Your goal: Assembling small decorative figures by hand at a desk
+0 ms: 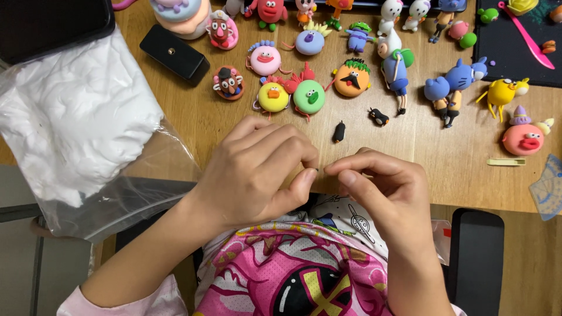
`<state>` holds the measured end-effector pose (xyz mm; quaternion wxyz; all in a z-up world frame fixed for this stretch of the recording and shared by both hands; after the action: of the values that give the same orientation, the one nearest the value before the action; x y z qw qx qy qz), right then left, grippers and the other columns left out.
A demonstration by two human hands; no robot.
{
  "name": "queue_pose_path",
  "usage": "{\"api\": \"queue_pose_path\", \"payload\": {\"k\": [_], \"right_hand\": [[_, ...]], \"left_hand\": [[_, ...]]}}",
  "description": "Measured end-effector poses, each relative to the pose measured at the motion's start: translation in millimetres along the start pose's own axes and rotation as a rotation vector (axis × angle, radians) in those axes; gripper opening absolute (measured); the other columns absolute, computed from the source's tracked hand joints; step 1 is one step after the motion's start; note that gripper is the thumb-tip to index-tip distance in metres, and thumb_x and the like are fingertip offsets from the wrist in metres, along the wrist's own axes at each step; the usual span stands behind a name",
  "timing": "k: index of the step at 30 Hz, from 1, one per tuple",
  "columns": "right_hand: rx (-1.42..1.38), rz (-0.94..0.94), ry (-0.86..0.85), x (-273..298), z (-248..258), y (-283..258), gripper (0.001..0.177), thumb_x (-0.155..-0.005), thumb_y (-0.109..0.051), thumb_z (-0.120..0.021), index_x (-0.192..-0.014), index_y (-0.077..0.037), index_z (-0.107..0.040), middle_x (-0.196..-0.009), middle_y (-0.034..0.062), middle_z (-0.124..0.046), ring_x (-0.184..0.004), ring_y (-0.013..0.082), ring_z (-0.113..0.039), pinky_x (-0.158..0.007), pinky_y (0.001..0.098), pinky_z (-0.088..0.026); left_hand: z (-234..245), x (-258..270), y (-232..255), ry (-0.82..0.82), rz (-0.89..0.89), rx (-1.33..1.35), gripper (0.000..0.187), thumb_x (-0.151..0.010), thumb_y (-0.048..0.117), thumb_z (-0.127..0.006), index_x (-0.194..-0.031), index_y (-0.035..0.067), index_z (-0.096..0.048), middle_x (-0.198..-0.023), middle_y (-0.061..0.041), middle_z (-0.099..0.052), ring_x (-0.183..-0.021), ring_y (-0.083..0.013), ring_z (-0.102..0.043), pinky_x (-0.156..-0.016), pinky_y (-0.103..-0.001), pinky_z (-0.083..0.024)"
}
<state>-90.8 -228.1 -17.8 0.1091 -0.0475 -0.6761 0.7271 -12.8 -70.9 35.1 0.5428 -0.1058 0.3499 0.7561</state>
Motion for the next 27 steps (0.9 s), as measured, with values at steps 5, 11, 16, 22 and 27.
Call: {"api": "queue_pose_path", "payload": {"k": [5,11,16,22,27], "right_hand": [[-0.014,0.011,-0.008,1.4,-3.9,-1.5,0.016,-0.09,-0.013,-0.062,-0.089,0.0,-0.072,-0.079,0.0067,-0.069,-0.065,0.0085,-0.054,-0.059,0.0195,-0.041],[-0.044,-0.011,0.005,1.4,-5.0,-2.3,0.015,-0.09,-0.012,-0.062,-0.091,0.0,-0.072,-0.074,0.0039,-0.066,-0.06,0.0064,-0.049,-0.056,0.0183,-0.038],[-0.065,-0.015,-0.014,2.5,-6.2,1.6,0.014,-0.087,-0.009,-0.065,-0.095,0.0,-0.071,-0.088,0.0083,-0.073,-0.079,0.0098,-0.064,-0.072,0.0197,-0.05],[-0.061,-0.014,-0.027,1.5,-7.1,4.1,0.014,-0.084,-0.008,-0.069,-0.095,0.001,-0.072,-0.085,0.0082,-0.073,-0.077,0.0089,-0.063,-0.07,0.0185,-0.049],[-0.027,0.022,0.022,0.3,-7.1,0.3,0.005,-0.082,-0.003,-0.072,-0.087,0.0,-0.072,-0.079,0.0088,-0.069,-0.072,0.0108,-0.062,-0.064,0.0193,-0.046]], "left_hand": [[-4.7,2.3,-2.3,-0.029,0.0,0.021,0.012,-0.096,0.012,-0.046,-0.086,0.007,-0.05,-0.081,-0.005,-0.055,-0.072,-0.0243,-0.054,-0.074,-0.038,-0.037],[-7.1,3.4,-3.3,-0.038,-0.018,0.006,0.007,-0.094,0.012,-0.052,-0.091,0.007,-0.049,-0.084,-0.003,-0.056,-0.075,-0.0228,-0.056,-0.075,-0.038,-0.038],[-6.5,4.6,-2.7,-0.034,-0.038,-0.041,0.009,-0.091,0.009,-0.061,-0.094,0.008,-0.052,-0.087,-0.002,-0.06,-0.074,-0.0212,-0.057,-0.076,-0.036,-0.039],[-4.9,4.8,-2.3,-0.043,-0.072,-0.094,0.011,-0.089,0.008,-0.065,-0.097,0.009,-0.057,-0.084,-0.003,-0.059,-0.075,-0.0216,-0.059,-0.076,-0.035,-0.04],[0.8,2.8,2.7,0.024,-0.184,-0.233,0.003,-0.095,0.01,-0.065,-0.093,0.011,-0.063,-0.077,-0.002,-0.053,-0.066,-0.0197,-0.052,-0.073,-0.034,-0.044]]}}
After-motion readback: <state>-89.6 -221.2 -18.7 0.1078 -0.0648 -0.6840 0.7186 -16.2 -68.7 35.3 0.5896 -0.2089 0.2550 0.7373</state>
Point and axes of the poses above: each hand's wrist, its own x-axis away from the middle knuckle, its own z-axis out of the back of the hand, y = z × x, the point moved 4 cm from there along -x, towards the middle knuckle
